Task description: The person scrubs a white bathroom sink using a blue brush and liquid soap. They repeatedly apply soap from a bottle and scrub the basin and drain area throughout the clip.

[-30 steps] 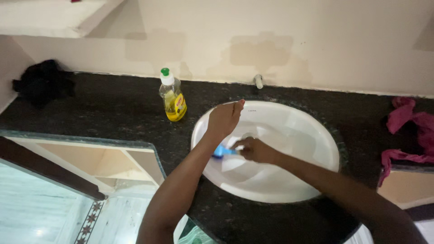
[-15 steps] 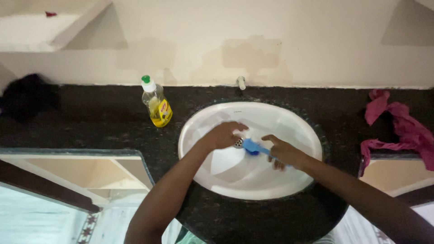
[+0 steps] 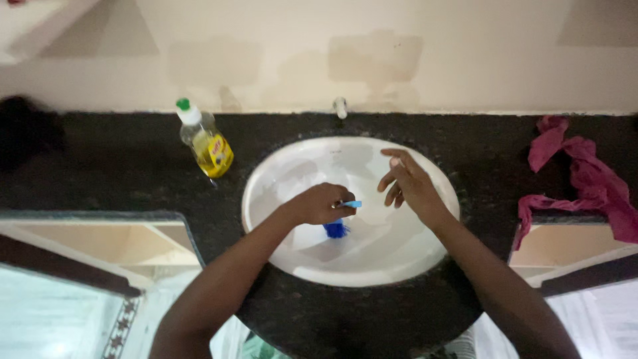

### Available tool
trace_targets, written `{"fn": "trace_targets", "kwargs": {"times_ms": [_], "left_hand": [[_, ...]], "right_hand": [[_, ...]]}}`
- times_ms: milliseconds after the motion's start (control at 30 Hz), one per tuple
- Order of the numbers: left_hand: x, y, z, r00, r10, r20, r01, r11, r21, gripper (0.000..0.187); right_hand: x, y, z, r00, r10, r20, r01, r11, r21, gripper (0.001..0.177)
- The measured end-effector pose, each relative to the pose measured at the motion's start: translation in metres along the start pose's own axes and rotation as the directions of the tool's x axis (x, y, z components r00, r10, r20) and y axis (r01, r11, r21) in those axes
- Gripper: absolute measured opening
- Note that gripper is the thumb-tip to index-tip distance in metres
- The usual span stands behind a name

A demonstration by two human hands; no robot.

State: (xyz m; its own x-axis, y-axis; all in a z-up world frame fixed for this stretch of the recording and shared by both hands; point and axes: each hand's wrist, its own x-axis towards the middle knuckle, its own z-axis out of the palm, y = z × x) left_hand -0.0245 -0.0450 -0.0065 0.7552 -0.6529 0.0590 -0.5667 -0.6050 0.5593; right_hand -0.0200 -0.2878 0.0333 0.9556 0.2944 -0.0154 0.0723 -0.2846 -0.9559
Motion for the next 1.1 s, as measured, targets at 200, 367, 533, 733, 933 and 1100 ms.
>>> {"fn": "trace_targets", "kwargs": {"times_ms": [200,367,533,733,933,1100], "left_hand": [[-0.009,0.039,-0.009,0.999,-0.012,0.043,0.021,0.978,-0.208,0.021],[-0.005,0.011,0.011,1.0,0.011,0.003,-0.01,0.987,-0.159,0.014],[0.007,-0.046,0.031,0.964,-0.158,-0.214,0.2,0.961,0.192,0.029],[0.003,-0.037,0.027,0.945,-0.325,0.043,0.327,0.942,-0.072,0.026],[-0.003,-0.049,0.016,0.889,-0.457,-0.028,0.458,0.889,0.013,0.034],[-0.006,-0.056,0.009,0.837,-0.453,-0.307,0.539,0.778,0.322,0.021]], "right_hand": [[-0.005,-0.001,-0.007,0.993,-0.112,-0.028,0.113,0.994,0.001,0.043],[-0.004,-0.006,-0.01,0.993,-0.109,-0.041,0.109,0.994,0.008,0.041],[-0.003,-0.008,-0.01,0.998,-0.046,-0.048,0.042,0.995,-0.085,0.041],[-0.007,-0.005,-0.006,0.995,-0.09,-0.037,0.088,0.995,-0.047,0.041],[-0.006,-0.004,-0.004,0.998,-0.058,-0.027,0.054,0.99,-0.131,0.041],[-0.007,-0.005,-0.003,0.998,-0.058,-0.034,0.054,0.992,-0.11,0.041]]}}
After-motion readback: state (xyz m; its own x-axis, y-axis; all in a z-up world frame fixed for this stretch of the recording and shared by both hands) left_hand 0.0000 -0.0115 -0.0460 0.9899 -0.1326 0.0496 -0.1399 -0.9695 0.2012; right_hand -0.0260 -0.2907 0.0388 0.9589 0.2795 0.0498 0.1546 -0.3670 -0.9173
